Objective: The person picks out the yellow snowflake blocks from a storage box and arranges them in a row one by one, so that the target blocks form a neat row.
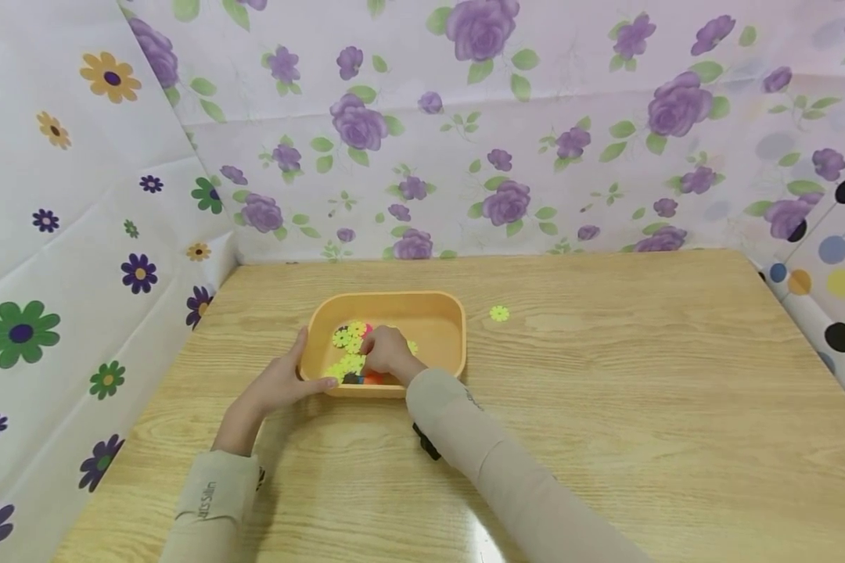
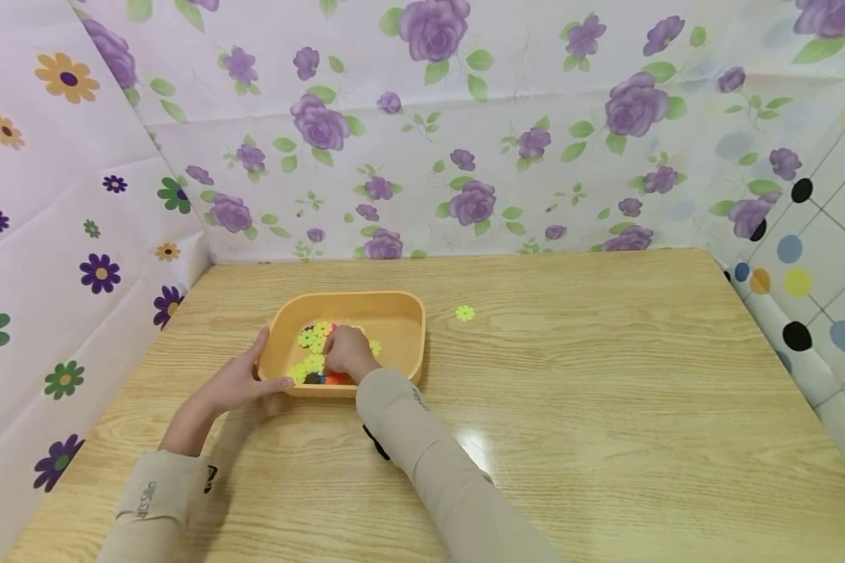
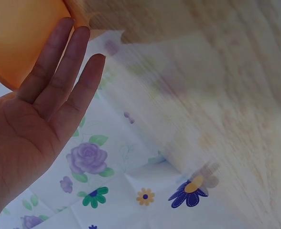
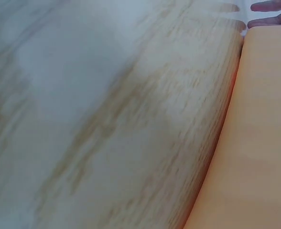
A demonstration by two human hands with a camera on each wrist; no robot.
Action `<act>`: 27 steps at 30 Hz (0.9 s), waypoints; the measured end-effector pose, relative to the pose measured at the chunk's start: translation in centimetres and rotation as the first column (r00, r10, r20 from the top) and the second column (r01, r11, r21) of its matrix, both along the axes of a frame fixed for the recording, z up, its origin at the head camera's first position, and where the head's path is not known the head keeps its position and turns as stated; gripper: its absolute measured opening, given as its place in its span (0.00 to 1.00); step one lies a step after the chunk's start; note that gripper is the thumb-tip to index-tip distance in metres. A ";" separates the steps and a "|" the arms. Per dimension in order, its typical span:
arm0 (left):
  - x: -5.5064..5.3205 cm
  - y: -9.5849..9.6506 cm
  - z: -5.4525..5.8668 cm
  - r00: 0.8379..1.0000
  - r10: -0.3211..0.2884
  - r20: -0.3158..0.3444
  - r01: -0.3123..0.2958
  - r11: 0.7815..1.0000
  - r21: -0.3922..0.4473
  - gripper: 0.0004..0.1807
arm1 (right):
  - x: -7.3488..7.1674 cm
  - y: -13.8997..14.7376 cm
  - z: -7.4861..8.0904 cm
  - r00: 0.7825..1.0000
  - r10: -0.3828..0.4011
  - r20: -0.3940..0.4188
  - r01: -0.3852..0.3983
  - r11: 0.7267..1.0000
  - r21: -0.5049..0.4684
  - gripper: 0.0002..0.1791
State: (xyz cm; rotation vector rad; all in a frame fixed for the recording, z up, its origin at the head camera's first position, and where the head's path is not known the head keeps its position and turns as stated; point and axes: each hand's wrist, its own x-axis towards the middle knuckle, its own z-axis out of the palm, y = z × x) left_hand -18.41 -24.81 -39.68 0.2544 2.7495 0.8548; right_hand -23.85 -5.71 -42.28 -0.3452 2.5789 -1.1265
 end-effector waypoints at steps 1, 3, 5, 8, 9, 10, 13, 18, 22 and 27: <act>0.0 0.0 0.0 1.000 0.001 0.000 -0.001 1.000 0.000 0.60 | 0.0 0.0 0.0 1.000 -0.004 -0.004 0.004 1.000 -0.006 0.10; 0.0 0.0 -0.1 1.000 0.006 0.001 -0.006 1.000 0.000 0.60 | -0.1 0.1 0.0 1.000 -0.014 -0.011 0.014 1.000 -0.023 0.07; -0.1 0.0 -0.1 1.000 0.010 0.003 -0.010 1.000 -0.002 0.60 | -0.2 0.1 0.0 1.000 -0.025 -0.012 0.025 0.999 -0.033 0.04; -0.2 0.0 -0.1 1.000 0.016 0.013 -0.016 1.000 -0.003 0.60 | -0.4 0.2 -0.2 0.999 -0.052 0.003 0.052 0.997 -0.059 0.01; -0.2 0.0 -0.1 1.000 0.018 0.015 -0.017 1.000 -0.004 0.60 | -0.4 0.2 -0.2 0.998 -0.061 0.012 0.061 0.996 -0.070 0.02; -0.2 -0.1 0.0 1.000 0.018 0.018 -0.018 1.000 -0.004 0.60 | -0.5 0.2 -0.3 0.997 -0.070 0.018 0.071 0.994 -0.085 0.02; -0.2 -0.1 0.0 1.000 0.020 0.021 -0.020 1.000 -0.008 0.60 | -0.5 0.2 -0.3 0.995 -0.090 0.033 0.094 0.986 -0.137 0.04; -0.3 -0.1 0.0 1.000 0.019 0.021 -0.019 1.000 -0.013 0.60 | -0.2 0.5 0.3 0.991 -0.101 0.092 0.121 0.964 -0.239 0.05; -0.2 -0.1 0.0 1.000 0.009 0.014 -0.009 1.000 -0.017 0.60 | 0.1 0.8 0.8 0.983 -0.105 0.148 0.145 0.946 -0.290 0.04; -0.2 -0.1 -0.1 1.000 0.009 0.010 -0.009 1.000 -0.016 0.60 | 0.3 1.2 1.4 0.977 -0.103 0.185 0.164 0.921 -0.354 0.03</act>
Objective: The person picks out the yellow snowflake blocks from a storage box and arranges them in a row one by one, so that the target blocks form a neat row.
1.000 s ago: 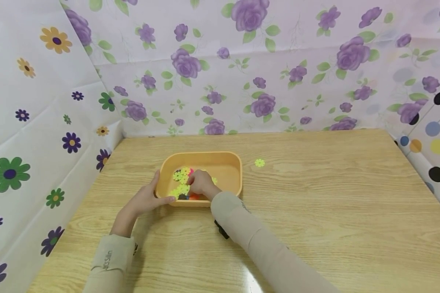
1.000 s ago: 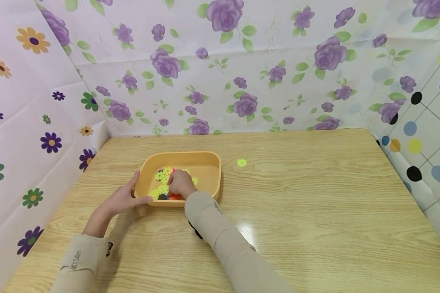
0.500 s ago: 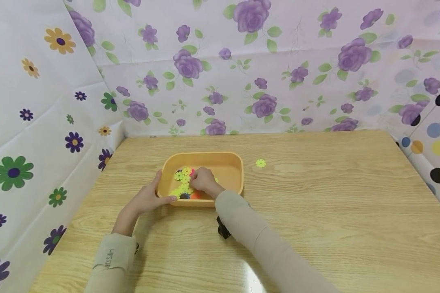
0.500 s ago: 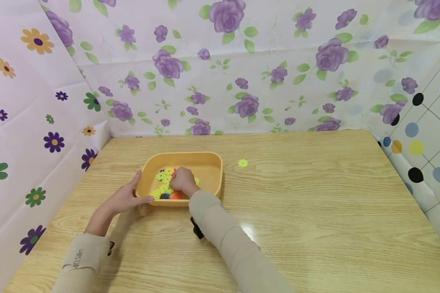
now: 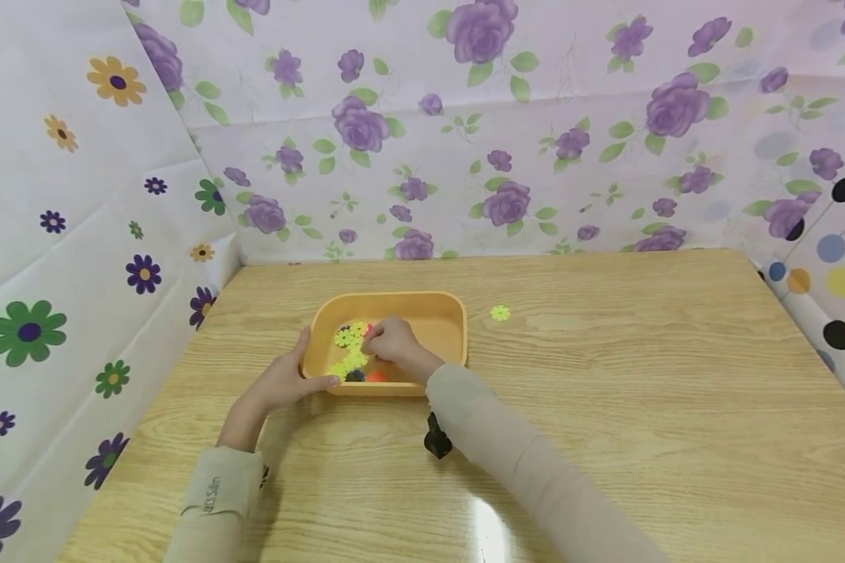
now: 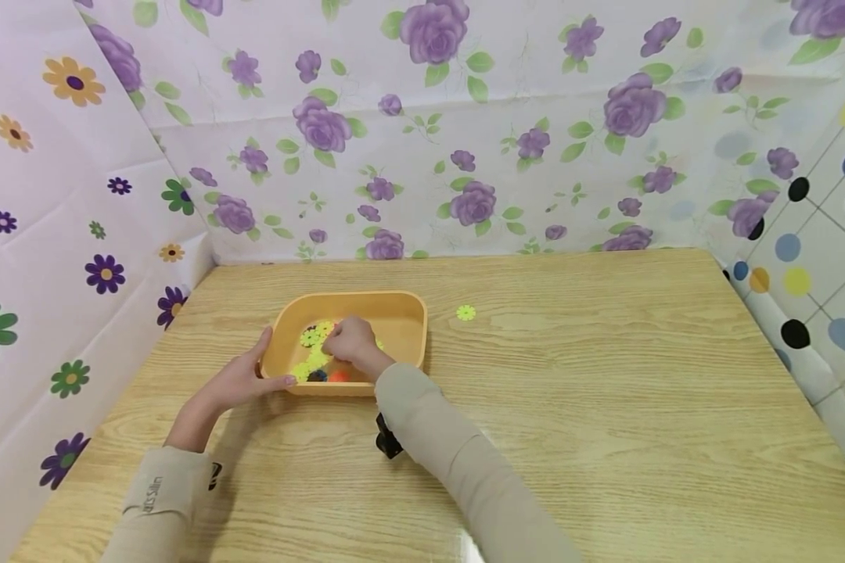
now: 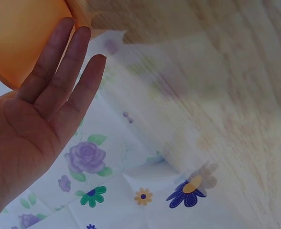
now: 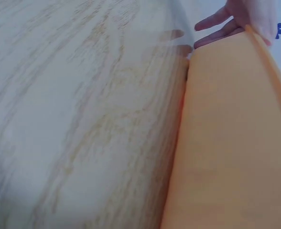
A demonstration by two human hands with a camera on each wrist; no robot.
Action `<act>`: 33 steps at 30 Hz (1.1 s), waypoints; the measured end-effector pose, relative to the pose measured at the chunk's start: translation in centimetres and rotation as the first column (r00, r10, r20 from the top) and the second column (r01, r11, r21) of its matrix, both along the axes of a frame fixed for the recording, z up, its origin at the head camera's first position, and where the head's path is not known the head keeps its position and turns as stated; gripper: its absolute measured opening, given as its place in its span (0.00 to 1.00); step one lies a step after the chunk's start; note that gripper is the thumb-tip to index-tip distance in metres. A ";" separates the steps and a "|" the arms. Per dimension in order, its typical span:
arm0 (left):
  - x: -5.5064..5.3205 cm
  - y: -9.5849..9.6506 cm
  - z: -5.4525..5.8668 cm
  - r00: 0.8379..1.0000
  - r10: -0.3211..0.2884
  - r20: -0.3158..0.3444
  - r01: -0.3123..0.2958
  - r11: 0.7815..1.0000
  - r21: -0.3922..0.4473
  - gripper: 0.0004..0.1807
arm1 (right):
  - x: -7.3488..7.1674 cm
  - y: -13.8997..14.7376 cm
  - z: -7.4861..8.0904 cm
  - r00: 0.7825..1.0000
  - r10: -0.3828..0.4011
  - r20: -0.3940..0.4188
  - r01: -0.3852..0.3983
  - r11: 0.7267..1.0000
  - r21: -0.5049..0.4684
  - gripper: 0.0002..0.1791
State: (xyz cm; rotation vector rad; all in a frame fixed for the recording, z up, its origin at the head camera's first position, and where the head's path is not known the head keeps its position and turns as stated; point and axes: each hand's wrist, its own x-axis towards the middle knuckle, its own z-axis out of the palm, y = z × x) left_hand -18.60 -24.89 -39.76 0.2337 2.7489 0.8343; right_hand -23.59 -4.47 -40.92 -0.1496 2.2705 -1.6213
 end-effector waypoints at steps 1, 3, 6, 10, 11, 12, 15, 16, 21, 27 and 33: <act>0.0 0.0 0.0 1.000 0.002 0.000 -0.002 1.000 0.002 0.59 | 0.0 0.1 0.1 1.000 0.002 0.003 -0.002 1.000 -0.013 0.03; 0.0 0.0 0.0 1.000 0.003 -0.001 -0.003 1.000 0.004 0.59 | 0.1 0.3 0.5 1.000 0.009 0.000 -0.009 1.000 -0.027 0.03; 0.0 0.0 0.0 1.000 0.001 -0.002 -0.001 1.000 0.006 0.59 | 0.3 0.7 1.0 1.000 0.024 -0.013 -0.025 0.999 -0.031 0.04; 0.0 0.0 0.0 1.000 -0.001 0.003 0.001 1.000 0.006 0.60 | 0.5 1.2 1.7 0.998 0.050 -0.035 -0.050 0.999 -0.021 0.05; 0.0 0.0 0.0 1.000 -0.001 0.005 0.001 1.000 0.005 0.60 | 0.6 1.3 1.9 0.998 0.053 -0.039 -0.054 0.998 -0.020 0.05; 0.0 0.0 0.1 1.000 0.001 0.008 -0.001 1.000 0.003 0.60 | 0.6 1.5 2.0 0.998 0.056 -0.040 -0.057 0.998 -0.020 0.05; 0.0 0.0 0.1 1.000 0.003 0.012 -0.003 1.000 0.001 0.60 | 0.7 1.8 2.4 0.997 0.057 -0.044 -0.058 0.998 -0.022 0.05; 0.0 0.0 0.1 1.000 0.002 0.013 -0.002 1.000 0.001 0.60 | 0.7 2.0 2.5 0.997 0.056 -0.043 -0.058 0.998 -0.028 0.05; -0.1 -0.1 0.1 1.000 0.000 0.018 0.000 1.000 0.006 0.60 | 0.5 2.7 2.9 0.997 0.064 -0.039 -0.066 0.997 -0.040 0.06; -0.2 0.1 0.2 1.000 0.001 0.016 -0.001 1.000 0.001 0.61 | 0.4 4.2 3.3 0.997 0.070 -0.028 -0.072 0.996 -0.049 0.05; -0.1 0.1 0.1 1.000 0.008 0.024 -0.008 1.000 0.003 0.61 | 0.2 5.5 3.4 0.998 0.053 -0.023 -0.054 0.997 -0.061 0.05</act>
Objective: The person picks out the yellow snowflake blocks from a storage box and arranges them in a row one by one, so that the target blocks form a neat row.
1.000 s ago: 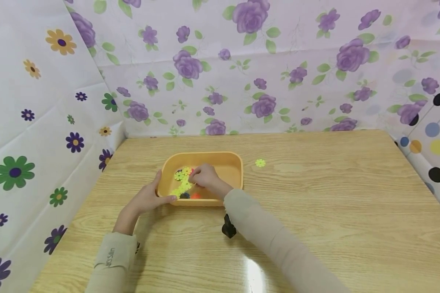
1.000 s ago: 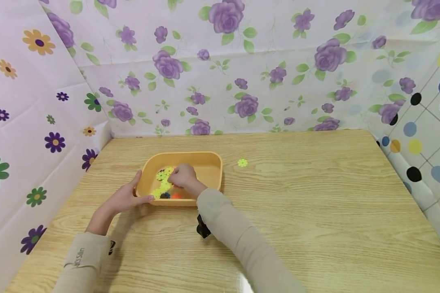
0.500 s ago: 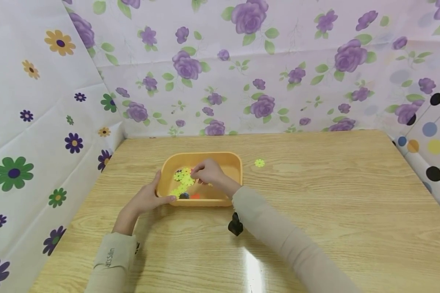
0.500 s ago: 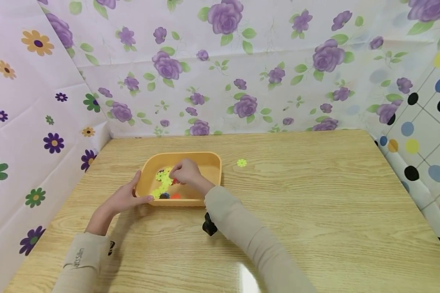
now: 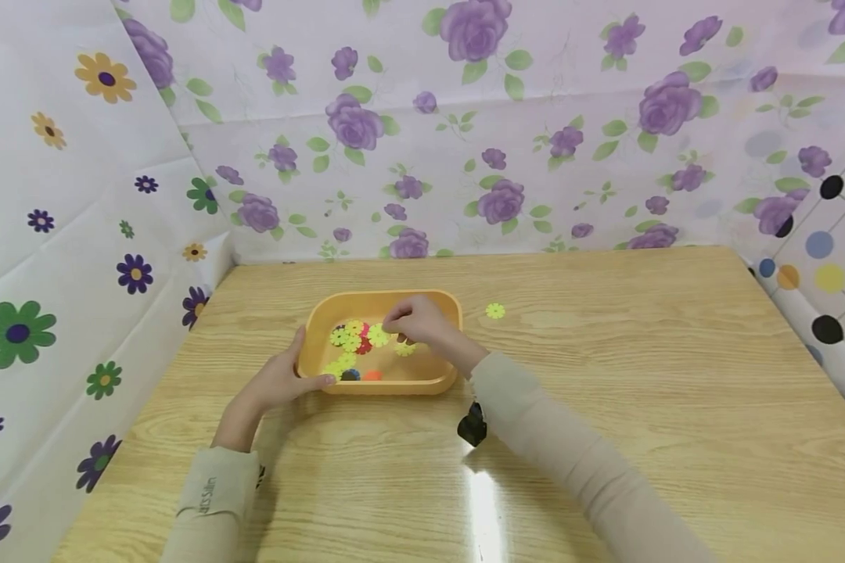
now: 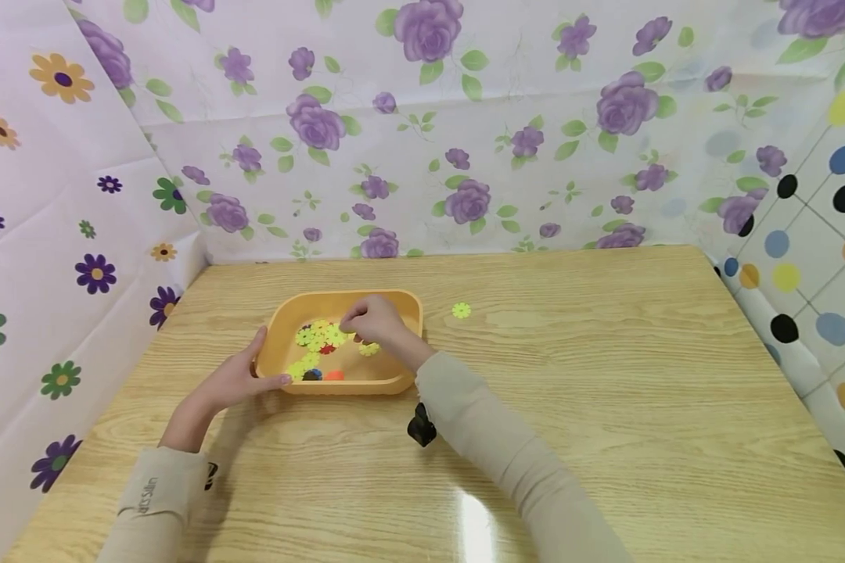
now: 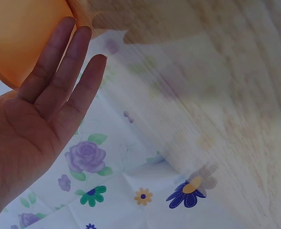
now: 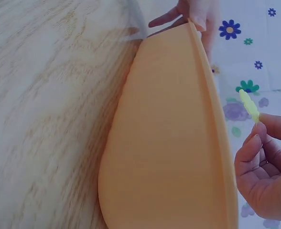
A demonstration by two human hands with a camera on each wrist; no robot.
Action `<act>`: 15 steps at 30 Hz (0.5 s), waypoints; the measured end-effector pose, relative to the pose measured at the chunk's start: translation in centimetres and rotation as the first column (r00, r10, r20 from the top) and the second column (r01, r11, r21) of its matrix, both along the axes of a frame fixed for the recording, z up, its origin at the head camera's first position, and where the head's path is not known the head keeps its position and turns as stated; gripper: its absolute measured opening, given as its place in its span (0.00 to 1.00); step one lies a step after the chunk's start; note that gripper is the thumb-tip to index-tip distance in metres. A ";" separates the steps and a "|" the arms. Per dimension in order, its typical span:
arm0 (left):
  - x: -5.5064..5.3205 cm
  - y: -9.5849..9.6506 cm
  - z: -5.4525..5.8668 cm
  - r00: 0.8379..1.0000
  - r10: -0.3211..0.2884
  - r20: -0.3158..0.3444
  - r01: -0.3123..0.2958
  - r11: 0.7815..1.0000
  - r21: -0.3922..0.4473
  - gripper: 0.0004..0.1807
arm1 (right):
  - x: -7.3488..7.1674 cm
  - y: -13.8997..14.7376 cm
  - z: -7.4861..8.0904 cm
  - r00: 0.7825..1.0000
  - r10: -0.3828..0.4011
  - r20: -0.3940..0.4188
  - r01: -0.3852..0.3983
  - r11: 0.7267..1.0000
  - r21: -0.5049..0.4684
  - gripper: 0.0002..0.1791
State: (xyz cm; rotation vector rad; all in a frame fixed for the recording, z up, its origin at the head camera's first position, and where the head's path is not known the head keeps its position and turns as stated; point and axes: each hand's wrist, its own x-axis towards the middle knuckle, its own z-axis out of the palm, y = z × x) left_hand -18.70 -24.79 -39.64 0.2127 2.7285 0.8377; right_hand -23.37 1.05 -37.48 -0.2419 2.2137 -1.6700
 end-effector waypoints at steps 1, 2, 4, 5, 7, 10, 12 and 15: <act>0.0 0.0 0.0 1.000 0.000 0.000 0.000 1.000 -0.001 0.60 | 0.0 0.2 0.0 1.000 -0.001 0.000 0.001 1.000 -0.001 0.06; 0.0 0.0 0.0 1.000 0.001 0.000 -0.001 1.000 0.001 0.60 | 0.0 0.3 0.1 1.000 -0.004 0.005 0.004 1.000 -0.001 0.06; 0.0 0.0 0.0 1.000 0.000 0.001 0.000 1.000 0.001 0.60 | 0.0 0.7 0.2 1.000 -0.011 0.001 0.011 1.000 0.006 0.06; 0.0 0.0 0.0 1.000 0.000 0.002 0.000 1.000 0.001 0.60 | 0.0 0.9 0.2 1.000 -0.014 -0.005 0.014 1.000 0.010 0.06; 0.0 0.0 -0.1 1.000 -0.001 0.003 0.001 1.000 0.003 0.60 | 0.0 1.3 0.3 1.000 -0.018 -0.019 0.018 1.000 0.012 0.05; 0.0 0.0 -0.1 1.000 0.000 0.003 0.000 1.000 0.005 0.60 | 0.0 1.9 0.4 0.999 -0.023 -0.036 0.023 1.000 0.010 0.05; 0.0 -0.1 -0.1 1.000 0.001 0.002 -0.001 1.000 0.006 0.60 | 0.1 2.3 0.5 0.998 -0.026 -0.049 0.027 0.999 0.022 0.06; 0.1 0.0 -0.1 1.000 0.002 0.000 -0.002 1.000 0.004 0.61 | 0.1 2.9 0.6 0.998 -0.030 -0.058 0.033 0.999 0.039 0.06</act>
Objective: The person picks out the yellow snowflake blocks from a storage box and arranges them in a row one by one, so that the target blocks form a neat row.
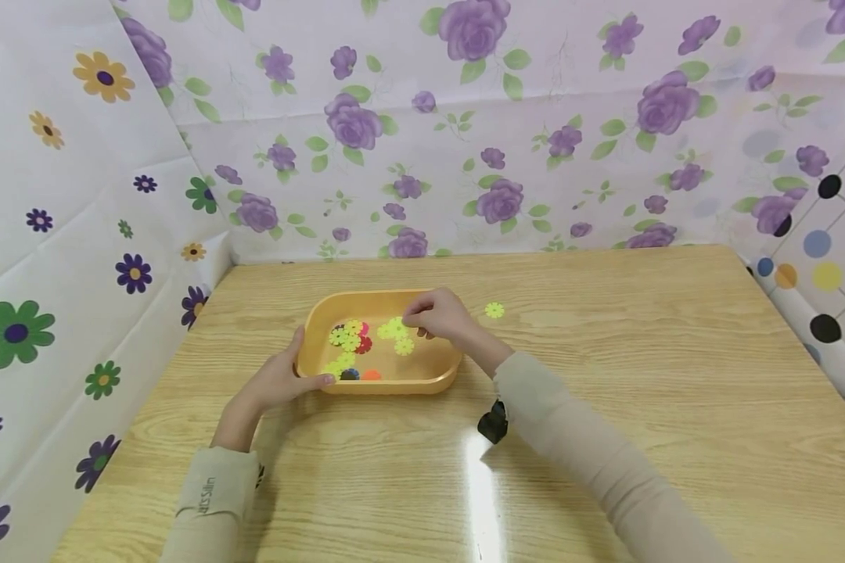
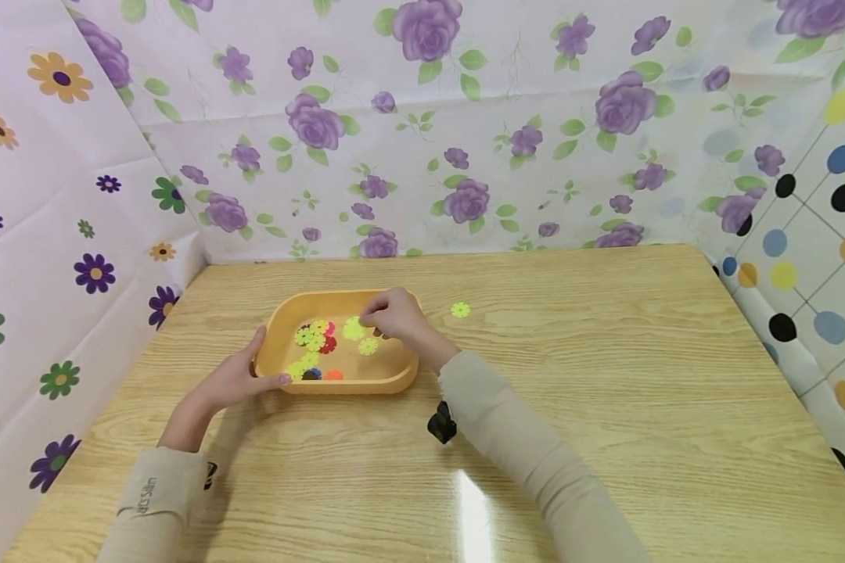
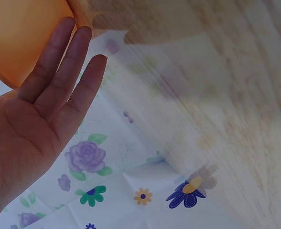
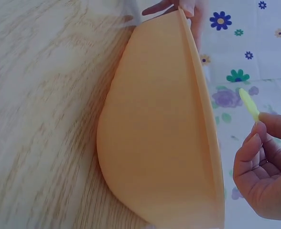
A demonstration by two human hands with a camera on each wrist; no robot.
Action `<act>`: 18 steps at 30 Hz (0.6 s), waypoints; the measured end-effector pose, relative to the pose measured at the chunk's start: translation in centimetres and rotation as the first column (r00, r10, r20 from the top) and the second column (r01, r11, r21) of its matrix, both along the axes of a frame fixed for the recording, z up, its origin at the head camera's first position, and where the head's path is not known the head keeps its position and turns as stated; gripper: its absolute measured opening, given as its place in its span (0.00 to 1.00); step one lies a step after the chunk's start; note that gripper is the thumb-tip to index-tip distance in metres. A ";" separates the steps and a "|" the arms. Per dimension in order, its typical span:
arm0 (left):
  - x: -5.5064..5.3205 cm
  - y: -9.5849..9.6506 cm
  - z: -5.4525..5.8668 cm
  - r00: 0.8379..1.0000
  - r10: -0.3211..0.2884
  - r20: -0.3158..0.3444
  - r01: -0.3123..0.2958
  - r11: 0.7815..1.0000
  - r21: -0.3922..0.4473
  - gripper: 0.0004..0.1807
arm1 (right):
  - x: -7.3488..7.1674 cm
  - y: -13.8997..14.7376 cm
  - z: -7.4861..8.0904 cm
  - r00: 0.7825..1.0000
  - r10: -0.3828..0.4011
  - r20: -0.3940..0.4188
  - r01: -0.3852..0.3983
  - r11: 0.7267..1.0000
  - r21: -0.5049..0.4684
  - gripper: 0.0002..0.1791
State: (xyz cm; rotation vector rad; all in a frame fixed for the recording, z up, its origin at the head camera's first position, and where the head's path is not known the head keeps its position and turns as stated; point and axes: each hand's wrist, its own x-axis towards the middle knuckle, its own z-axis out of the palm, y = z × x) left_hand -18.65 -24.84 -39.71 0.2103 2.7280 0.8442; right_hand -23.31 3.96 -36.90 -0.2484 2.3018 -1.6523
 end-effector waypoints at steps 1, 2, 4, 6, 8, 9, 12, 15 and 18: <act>0.0 0.0 0.0 1.000 0.000 0.000 0.000 1.000 0.001 0.61 | 0.0 0.2 0.0 1.000 -0.003 -0.003 0.003 1.000 0.005 0.06; 0.0 0.0 0.0 1.000 -0.001 -0.001 0.001 1.000 0.000 0.61 | 0.0 0.5 0.0 1.000 -0.004 -0.005 0.004 1.000 0.012 0.06; 0.0 0.0 0.1 1.000 0.000 -0.001 0.000 1.000 0.001 0.61 | -0.1 1.0 0.1 1.000 -0.005 -0.006 0.006 1.000 0.015 0.06; 0.0 0.1 0.1 1.000 -0.001 -0.003 0.001 1.000 0.001 0.61 | -0.1 1.5 0.1 1.000 -0.008 -0.011 0.008 1.000 0.022 0.06; 0.0 0.1 0.1 1.000 -0.002 -0.007 0.002 1.000 -0.001 0.61 | -0.2 2.0 0.1 1.000 -0.012 -0.019 0.013 0.999 0.035 0.06; 0.1 0.1 0.1 1.000 -0.004 -0.009 0.004 1.000 -0.003 0.61 | -0.2 2.3 0.1 1.000 -0.016 -0.022 0.017 0.999 0.039 0.06; 0.1 0.1 0.1 1.000 -0.010 -0.018 0.010 1.000 -0.007 0.61 | -0.3 3.0 0.0 0.999 -0.033 -0.020 0.034 0.999 0.039 0.06; 0.1 0.2 0.2 1.000 -0.011 -0.022 0.011 1.000 -0.001 0.60 | -0.4 3.7 -0.2 0.999 -0.048 -0.012 0.049 0.998 0.038 0.06; 0.2 0.1 0.2 1.000 -0.009 -0.026 0.009 1.000 0.004 0.60 | -0.6 4.3 -0.5 0.999 -0.054 0.002 0.054 0.998 0.033 0.06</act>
